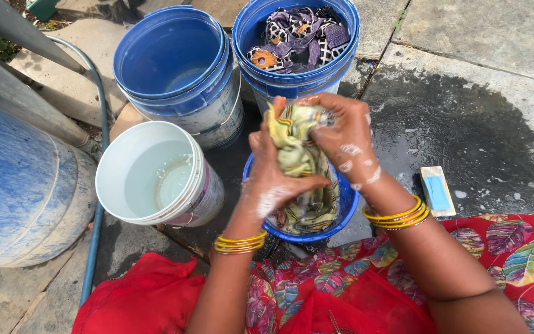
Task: The person washes clothes by hand in a blue basin, using a bar of soap to scrub several colorful garments and dipping them into buckets of water.
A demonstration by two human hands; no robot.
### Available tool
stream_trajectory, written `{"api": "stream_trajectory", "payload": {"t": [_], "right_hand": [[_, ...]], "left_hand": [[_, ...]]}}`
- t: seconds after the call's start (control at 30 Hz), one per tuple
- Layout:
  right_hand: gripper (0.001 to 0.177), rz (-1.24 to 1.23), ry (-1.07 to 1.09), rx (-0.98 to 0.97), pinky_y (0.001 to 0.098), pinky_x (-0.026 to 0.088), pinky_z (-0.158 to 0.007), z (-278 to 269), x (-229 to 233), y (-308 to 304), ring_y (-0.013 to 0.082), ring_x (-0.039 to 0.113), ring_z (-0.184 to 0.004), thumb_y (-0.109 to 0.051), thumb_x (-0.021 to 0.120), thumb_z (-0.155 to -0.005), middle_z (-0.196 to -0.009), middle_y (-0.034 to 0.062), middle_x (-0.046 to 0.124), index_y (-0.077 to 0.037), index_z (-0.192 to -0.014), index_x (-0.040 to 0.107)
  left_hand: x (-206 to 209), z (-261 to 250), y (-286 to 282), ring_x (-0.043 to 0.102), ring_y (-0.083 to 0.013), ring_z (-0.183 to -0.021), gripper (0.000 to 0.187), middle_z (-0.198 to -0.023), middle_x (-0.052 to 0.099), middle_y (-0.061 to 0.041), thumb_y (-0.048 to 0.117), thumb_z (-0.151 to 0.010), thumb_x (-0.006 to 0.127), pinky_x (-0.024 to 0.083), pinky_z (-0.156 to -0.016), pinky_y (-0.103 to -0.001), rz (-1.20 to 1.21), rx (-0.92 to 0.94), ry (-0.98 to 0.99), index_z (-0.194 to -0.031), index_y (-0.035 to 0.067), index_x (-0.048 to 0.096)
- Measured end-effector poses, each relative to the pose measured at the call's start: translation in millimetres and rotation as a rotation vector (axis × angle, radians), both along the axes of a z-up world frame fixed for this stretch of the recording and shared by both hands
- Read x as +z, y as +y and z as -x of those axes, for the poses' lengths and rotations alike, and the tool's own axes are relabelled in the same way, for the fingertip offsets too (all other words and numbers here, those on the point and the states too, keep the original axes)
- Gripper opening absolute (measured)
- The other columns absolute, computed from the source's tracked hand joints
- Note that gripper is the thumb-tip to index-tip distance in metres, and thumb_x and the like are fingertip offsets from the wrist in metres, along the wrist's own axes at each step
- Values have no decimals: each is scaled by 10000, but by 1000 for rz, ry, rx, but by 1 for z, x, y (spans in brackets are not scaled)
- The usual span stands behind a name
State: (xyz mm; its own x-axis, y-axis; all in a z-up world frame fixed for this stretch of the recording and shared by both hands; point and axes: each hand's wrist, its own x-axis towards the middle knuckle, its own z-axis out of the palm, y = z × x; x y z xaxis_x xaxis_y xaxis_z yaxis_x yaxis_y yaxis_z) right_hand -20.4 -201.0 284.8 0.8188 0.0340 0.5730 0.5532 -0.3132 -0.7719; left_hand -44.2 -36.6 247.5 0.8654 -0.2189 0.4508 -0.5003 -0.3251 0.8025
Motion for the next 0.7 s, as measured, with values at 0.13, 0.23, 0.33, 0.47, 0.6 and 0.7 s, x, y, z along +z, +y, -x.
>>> {"api": "stream_trajectory", "payload": {"t": [0.13,0.23,0.33,0.47,0.6,0.7], "right_hand": [[392,174,29,-16,308,606,-735,17,6,20,195,795,-764,-46,659,-728,-922,116,786,-47,-1106,764],[616,453,151,-19,359,584,-816,25,11,23,304,772,-845,-64,623,-727,-934,173,770,-157,-1329,711],[637,201,12,309,392,512,-1082,22,-1,17,320,700,-1224,-100,631,-821,-1313,183,707,-91,-1448,523],[774,141,-92,127,499,309,-1239,20,-70,48,395,454,-1431,-194,676,-814,-1482,221,497,-55,-1519,387],[821,35,-376,-101,560,230,-1327,18,-139,51,462,305,-1568,-212,636,-893,-1665,283,289,-39,-1603,260],[950,201,-347,-31,566,227,-1334,16,-160,41,479,278,-1595,-230,636,-854,-1706,302,219,-59,-1652,151]], "left_hand": [[-44,-7,-27,502,-492,-1295,1342,-1447,490,-228,395,-474,982,376,-1088,-515,-192,475,-523,-1521,19,232],[-70,-20,-26,640,-255,-1337,996,-1515,578,-153,286,-788,920,520,-1141,-374,345,329,-141,-1578,39,365],[-73,-40,-7,687,-168,-1128,819,-1280,673,-117,230,-748,902,573,-1040,-335,616,181,-76,-1446,18,529],[-70,-55,-4,724,-147,-1030,744,-1175,726,-77,183,-741,895,614,-968,-308,494,295,-127,-1399,26,584],[-88,-62,-1,721,-166,-957,655,-1095,712,-76,76,-758,858,609,-892,-296,496,337,-119,-1341,12,566],[-104,-81,19,732,-201,-963,633,-1134,688,-101,-3,-746,787,640,-879,-339,928,365,-37,-1310,40,504]]}}
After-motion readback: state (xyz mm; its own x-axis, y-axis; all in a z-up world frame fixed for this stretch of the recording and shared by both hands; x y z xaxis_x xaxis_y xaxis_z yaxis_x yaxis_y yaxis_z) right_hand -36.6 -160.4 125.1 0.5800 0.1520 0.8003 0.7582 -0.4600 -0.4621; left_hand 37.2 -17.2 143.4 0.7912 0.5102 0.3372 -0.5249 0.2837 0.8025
